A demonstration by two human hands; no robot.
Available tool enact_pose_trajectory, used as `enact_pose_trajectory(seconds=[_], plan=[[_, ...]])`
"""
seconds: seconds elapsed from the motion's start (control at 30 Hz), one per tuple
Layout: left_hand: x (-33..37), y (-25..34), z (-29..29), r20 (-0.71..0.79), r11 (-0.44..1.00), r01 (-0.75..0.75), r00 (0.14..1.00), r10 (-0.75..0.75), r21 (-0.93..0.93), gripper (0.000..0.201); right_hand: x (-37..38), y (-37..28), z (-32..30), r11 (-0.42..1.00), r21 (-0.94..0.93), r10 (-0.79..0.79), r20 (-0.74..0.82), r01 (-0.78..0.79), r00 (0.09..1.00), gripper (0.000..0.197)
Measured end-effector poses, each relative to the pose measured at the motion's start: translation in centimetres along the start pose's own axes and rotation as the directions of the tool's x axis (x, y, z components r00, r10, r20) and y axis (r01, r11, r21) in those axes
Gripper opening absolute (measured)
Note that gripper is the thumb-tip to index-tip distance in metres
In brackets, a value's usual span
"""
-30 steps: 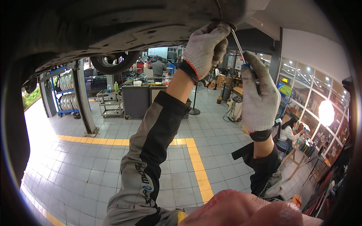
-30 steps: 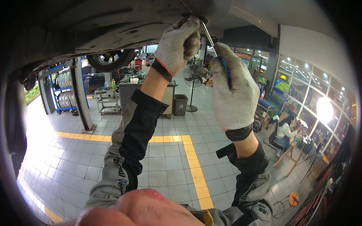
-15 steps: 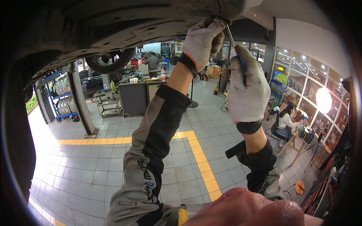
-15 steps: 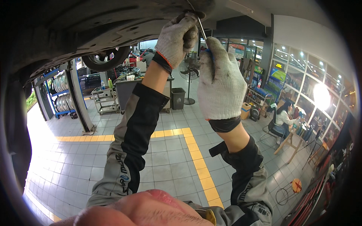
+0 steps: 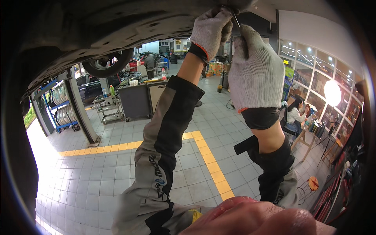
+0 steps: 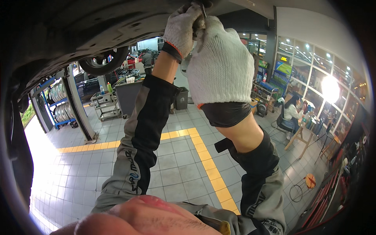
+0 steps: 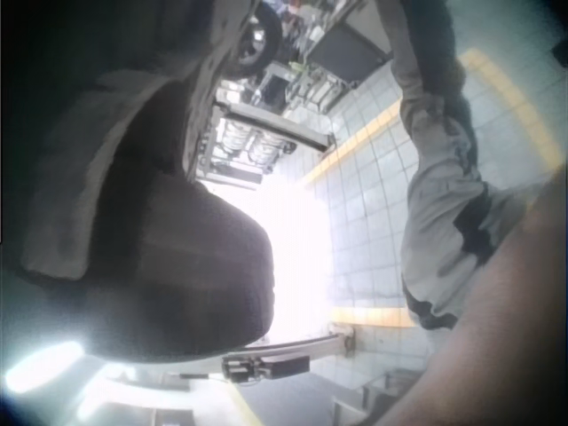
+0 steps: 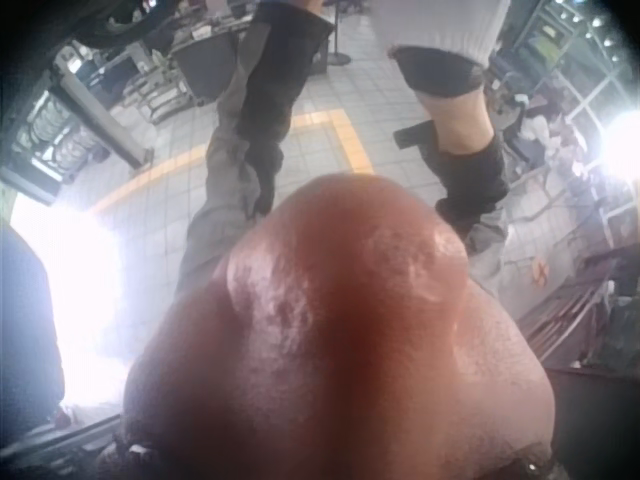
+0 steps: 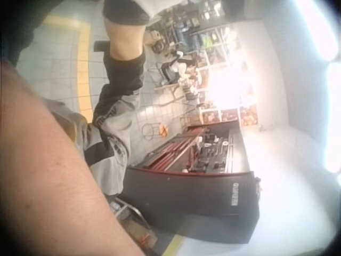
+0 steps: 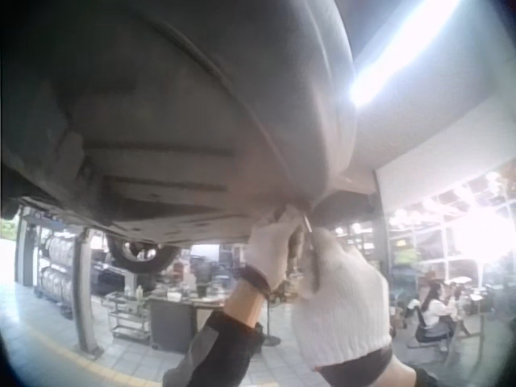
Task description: The person works under a raised car, using a wrench to loosen and tighten bolts on the undercarriage. They move along the vehicle, adjusting multiple fasteners and occasionally repositioning to reach different areas.
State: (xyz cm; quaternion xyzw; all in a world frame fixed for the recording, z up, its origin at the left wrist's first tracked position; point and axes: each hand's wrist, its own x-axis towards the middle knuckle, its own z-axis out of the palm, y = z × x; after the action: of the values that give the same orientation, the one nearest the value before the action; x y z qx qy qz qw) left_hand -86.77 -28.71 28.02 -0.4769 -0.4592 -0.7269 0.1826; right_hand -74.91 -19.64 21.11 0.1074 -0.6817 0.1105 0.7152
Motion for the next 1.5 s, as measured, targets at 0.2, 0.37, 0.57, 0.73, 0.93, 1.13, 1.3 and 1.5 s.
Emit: enact_pose_trajectory(seconds=[0.2, 0.37, 0.57, 0.73, 0.93, 1.13, 1.3, 1.5], plan=[[1.4, -0.1, -0.3, 0.042, 0.999, -0.049, 0.998, 0.049, -0.018, 0.026, 1.9, -1.8, -1.8, 0.997, -0.015, 0.077, 0.177, -0.075, 0.981, 0.026], [3.2, -1.8, -1.4, 0.04, 0.994, -0.106, 0.993, 0.107, -0.022, 0.023, 3.5, -2.8, -3.4, 0.977, -0.215, 0.066, 0.21, -0.02, 0.976, 0.028], [3.4, -1.8, -2.4, 0.093, 0.989, -0.107, 0.991, 0.097, 0.106, 0.015, 8.2, -0.5, -6.1, 0.274, -0.591, -0.353, 0.672, 0.759, 0.651, 0.037], [2.4, -1.7, -2.0, 0.072, 0.984, -0.153, 0.987, 0.147, 0.088, 0.018, 9.3, 1.5, -6.9, 0.279, -0.584, -0.579, 0.53, 0.762, 0.619, 0.05], [2.9, -1.0, -2.9, 0.144, 0.88, -0.256, 0.966, 0.216, 0.4, 0.025, 6.2, 3.0, -5.4, 0.989, 0.04, -0.151, 0.308, 0.145, 0.939, 0.033], [2.7, -0.4, -3.4, 0.135, 0.783, -0.263, 0.964, 0.227, 0.564, 0.034, 5.5, 4.4, -4.9, 0.909, 0.336, 0.103, 0.398, -0.249, 0.912, 0.032], [3.8, 0.1, -4.2, 0.249, 0.46, -0.368, 0.921, 0.3, 0.808, 0.038, 4.9, 5.1, -4.5, 0.905, 0.31, 0.162, 0.38, -0.29, 0.911, 0.036], [4.7, -0.3, -5.2, 0.304, 0.415, -0.472, 0.86, 0.409, 0.778, 0.041, 5.0, 5.1, -3.7, 0.965, 0.228, 0.069, 0.26, -0.131, 0.963, 0.035]])
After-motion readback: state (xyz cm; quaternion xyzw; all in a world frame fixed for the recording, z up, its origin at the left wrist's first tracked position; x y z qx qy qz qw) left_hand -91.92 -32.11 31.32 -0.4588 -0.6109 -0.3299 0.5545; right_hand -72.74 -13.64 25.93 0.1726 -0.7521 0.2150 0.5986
